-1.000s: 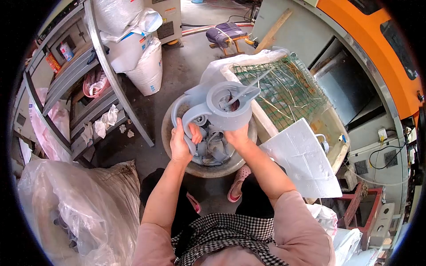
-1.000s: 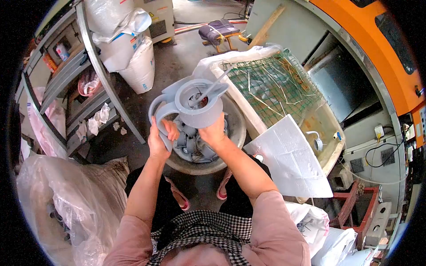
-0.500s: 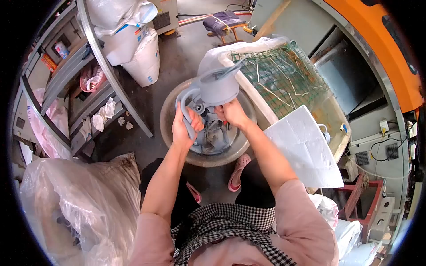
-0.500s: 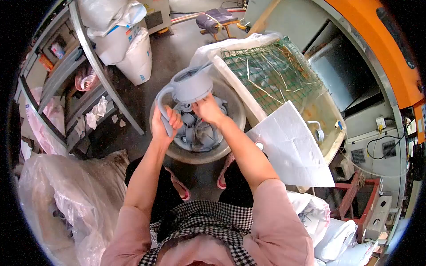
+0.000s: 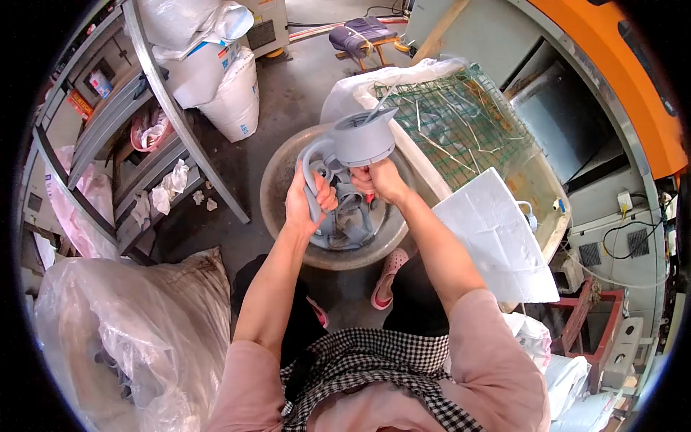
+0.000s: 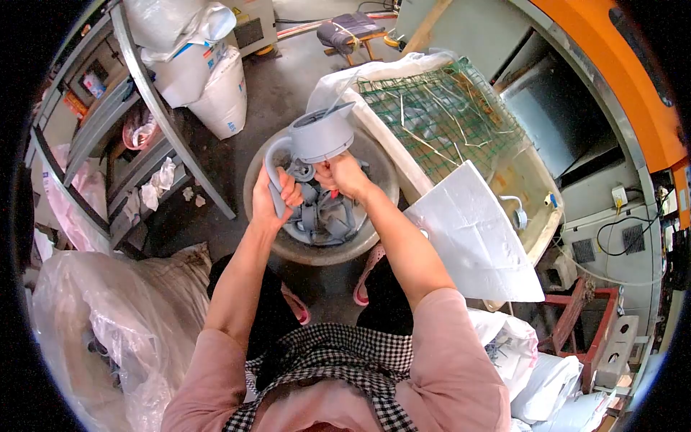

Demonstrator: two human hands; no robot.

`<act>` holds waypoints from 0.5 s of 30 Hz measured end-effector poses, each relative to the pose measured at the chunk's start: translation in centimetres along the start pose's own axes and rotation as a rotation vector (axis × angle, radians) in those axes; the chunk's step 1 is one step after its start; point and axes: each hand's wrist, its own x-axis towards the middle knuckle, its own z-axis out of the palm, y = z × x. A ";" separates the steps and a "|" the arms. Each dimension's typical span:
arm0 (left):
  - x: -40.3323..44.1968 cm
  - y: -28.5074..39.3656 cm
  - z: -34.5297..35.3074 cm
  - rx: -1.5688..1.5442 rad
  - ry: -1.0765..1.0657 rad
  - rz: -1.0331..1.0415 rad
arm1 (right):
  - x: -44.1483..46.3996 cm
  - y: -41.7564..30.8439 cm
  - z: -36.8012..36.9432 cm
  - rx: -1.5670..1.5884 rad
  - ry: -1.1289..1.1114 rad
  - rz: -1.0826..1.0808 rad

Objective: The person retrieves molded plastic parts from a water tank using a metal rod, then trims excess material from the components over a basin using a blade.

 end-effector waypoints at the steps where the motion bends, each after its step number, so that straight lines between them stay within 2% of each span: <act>1: 0.1 -0.1 0.1 0.004 0.002 0.002 | 0.0 0.2 0.2 0.023 0.060 -0.005; 3: 0.0 -0.2 0.0 0.010 -0.002 0.006 | 0.2 0.8 0.3 0.042 0.120 -0.015; 5: -0.1 -0.2 0.0 0.047 0.041 0.059 | 0.5 1.8 -0.5 -0.256 0.344 -0.141; 6: -0.2 -0.1 0.1 0.048 0.037 0.067 | 0.6 1.5 -0.3 -0.261 0.340 -0.147; 8: -0.4 -0.2 0.5 0.128 0.012 0.152 | 0.5 1.3 0.2 -1.245 0.637 -1.178; 9: -0.3 -0.3 0.4 0.153 -0.019 0.194 | -0.2 1.5 0.8 -1.028 0.672 -0.882; 12: -0.4 -0.5 0.4 0.180 -0.040 0.245 | -0.3 0.9 1.6 -1.087 0.745 -1.015; 15: -0.3 -0.2 0.5 0.194 -0.069 0.240 | 0.6 2.1 0.5 -1.093 0.712 -0.996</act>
